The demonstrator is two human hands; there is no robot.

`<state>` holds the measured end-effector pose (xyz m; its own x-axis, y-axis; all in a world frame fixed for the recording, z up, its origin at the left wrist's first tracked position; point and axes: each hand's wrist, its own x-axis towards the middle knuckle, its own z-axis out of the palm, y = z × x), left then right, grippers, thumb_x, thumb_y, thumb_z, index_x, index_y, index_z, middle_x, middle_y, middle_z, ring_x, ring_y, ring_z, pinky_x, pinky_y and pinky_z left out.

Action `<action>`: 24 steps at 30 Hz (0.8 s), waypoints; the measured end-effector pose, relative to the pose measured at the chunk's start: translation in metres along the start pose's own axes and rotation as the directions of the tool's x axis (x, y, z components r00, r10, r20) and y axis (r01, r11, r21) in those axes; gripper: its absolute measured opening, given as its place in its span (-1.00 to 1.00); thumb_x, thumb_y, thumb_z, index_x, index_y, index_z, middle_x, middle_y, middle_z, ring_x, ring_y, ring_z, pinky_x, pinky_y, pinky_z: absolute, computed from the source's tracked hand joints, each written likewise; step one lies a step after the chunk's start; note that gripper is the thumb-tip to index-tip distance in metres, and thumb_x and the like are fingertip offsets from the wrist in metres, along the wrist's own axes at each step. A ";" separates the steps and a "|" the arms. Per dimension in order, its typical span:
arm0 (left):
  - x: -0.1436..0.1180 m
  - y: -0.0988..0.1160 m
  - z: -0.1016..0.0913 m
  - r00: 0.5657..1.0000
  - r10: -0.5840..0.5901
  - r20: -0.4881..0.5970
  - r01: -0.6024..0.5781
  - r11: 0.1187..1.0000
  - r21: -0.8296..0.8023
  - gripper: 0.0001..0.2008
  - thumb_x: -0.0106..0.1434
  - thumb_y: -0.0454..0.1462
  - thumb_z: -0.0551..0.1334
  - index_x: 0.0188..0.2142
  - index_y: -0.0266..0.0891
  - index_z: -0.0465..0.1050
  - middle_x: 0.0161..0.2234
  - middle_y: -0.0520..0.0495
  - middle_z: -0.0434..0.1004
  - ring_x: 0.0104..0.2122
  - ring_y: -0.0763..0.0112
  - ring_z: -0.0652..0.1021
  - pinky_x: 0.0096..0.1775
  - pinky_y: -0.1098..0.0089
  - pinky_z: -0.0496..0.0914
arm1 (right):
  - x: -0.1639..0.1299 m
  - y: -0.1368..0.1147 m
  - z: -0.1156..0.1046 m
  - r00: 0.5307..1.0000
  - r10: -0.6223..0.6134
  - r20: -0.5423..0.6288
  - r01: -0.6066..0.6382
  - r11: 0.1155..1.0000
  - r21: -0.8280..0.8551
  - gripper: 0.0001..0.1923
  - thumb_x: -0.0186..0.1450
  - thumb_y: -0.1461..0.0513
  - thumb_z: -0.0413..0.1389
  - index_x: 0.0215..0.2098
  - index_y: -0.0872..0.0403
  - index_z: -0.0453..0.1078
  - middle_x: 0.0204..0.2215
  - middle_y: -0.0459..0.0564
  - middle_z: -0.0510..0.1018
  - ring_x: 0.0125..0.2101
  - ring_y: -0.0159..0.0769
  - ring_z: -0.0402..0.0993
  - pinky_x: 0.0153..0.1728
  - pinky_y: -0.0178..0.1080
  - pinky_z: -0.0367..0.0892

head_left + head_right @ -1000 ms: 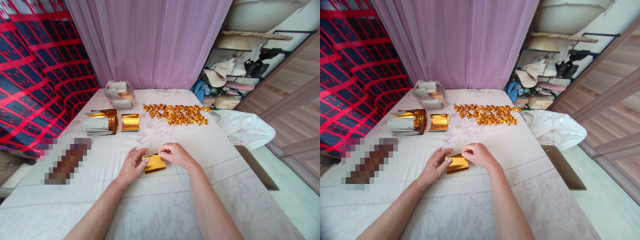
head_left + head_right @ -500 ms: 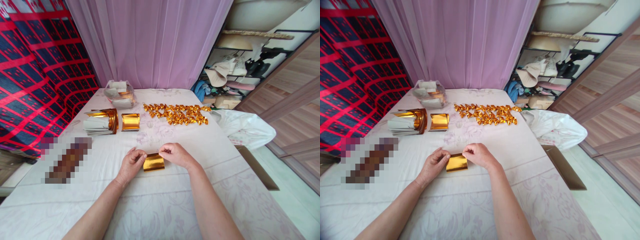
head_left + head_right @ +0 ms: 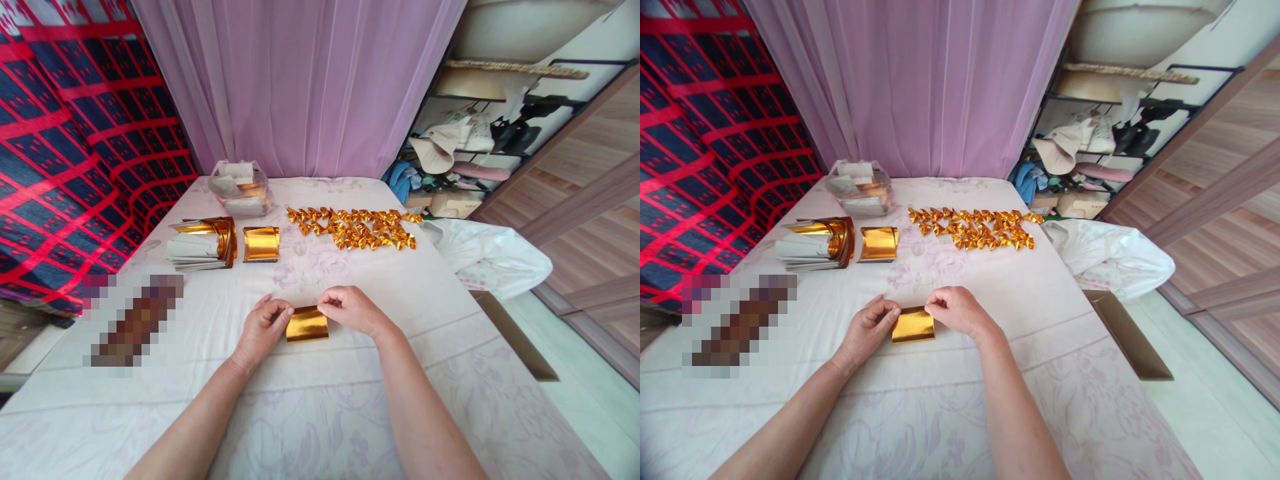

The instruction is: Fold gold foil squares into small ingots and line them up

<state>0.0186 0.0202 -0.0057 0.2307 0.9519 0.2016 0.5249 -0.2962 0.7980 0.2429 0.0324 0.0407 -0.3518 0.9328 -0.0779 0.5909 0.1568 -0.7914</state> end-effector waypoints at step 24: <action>0.000 0.000 0.002 0.996 0.054 -0.071 -0.039 0.979 0.200 -0.77 0.29 -0.13 0.13 -0.40 -0.13 0.49 -0.46 0.07 0.59 -0.39 0.35 0.54 0.12 0.05 0.21 | 0.003 0.002 0.004 1.000 0.014 -0.005 -0.015 0.995 -0.102 -0.81 0.21 0.22 0.07 -0.38 0.05 0.54 -0.46 -0.13 0.59 -0.43 -0.39 0.45 -0.43 -0.39 0.21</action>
<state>0.0204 0.0197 -0.0065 0.2003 0.9376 0.2843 0.6690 -0.3428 0.6594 0.2402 0.0340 0.0362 -0.3395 0.9367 -0.0857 0.6668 0.1754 -0.7243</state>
